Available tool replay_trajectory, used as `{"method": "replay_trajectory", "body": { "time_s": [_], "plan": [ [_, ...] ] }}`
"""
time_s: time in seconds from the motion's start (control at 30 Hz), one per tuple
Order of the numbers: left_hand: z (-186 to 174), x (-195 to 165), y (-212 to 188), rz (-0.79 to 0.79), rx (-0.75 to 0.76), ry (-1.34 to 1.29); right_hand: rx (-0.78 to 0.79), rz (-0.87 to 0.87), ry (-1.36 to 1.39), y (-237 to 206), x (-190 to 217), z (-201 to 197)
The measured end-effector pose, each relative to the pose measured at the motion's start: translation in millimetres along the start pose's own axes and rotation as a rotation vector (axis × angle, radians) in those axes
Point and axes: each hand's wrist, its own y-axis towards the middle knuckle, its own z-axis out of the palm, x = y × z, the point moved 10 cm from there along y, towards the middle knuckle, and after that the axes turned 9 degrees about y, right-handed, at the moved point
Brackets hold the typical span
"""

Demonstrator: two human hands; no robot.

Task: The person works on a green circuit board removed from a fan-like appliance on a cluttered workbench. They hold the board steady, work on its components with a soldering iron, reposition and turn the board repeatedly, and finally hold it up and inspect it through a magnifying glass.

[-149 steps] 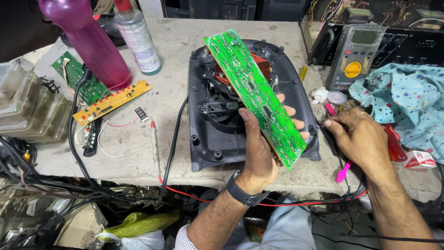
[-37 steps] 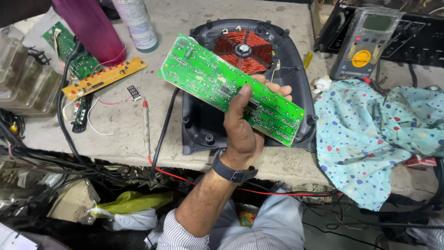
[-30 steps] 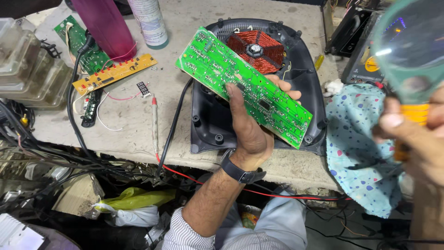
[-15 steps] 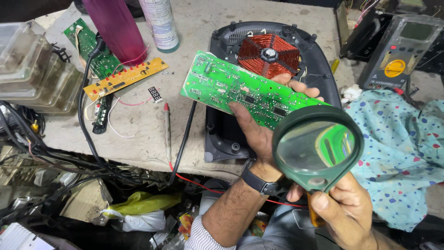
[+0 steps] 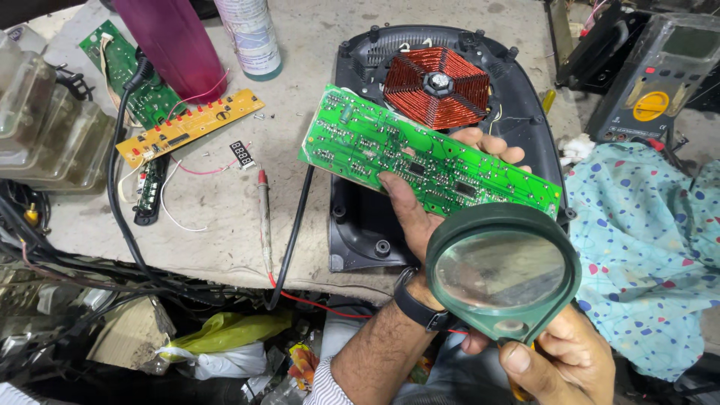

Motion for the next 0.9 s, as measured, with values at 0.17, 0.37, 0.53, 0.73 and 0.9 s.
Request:
{"method": "replay_trajectory", "body": {
  "time_s": [0.17,0.37,0.53,0.73,0.9],
  "plan": [
    [0,-1,-4,-0.024,-0.035,0.045,-0.043,-0.007,0.085,0,-3,-3],
    [6,-2,-4,-0.035,-0.016,0.050,-0.019,0.006,0.109,-2,-7,-7],
    [9,-3,-6,-0.053,-0.020,0.048,-0.027,0.005,0.134,-2,-8,-10],
    [10,-4,-6,-0.061,-0.012,0.099,0.022,0.000,0.121,-2,-6,-8],
    [10,-5,-6,-0.050,-0.032,0.155,-0.018,0.019,0.057,-6,-12,-15]
  ]
}}
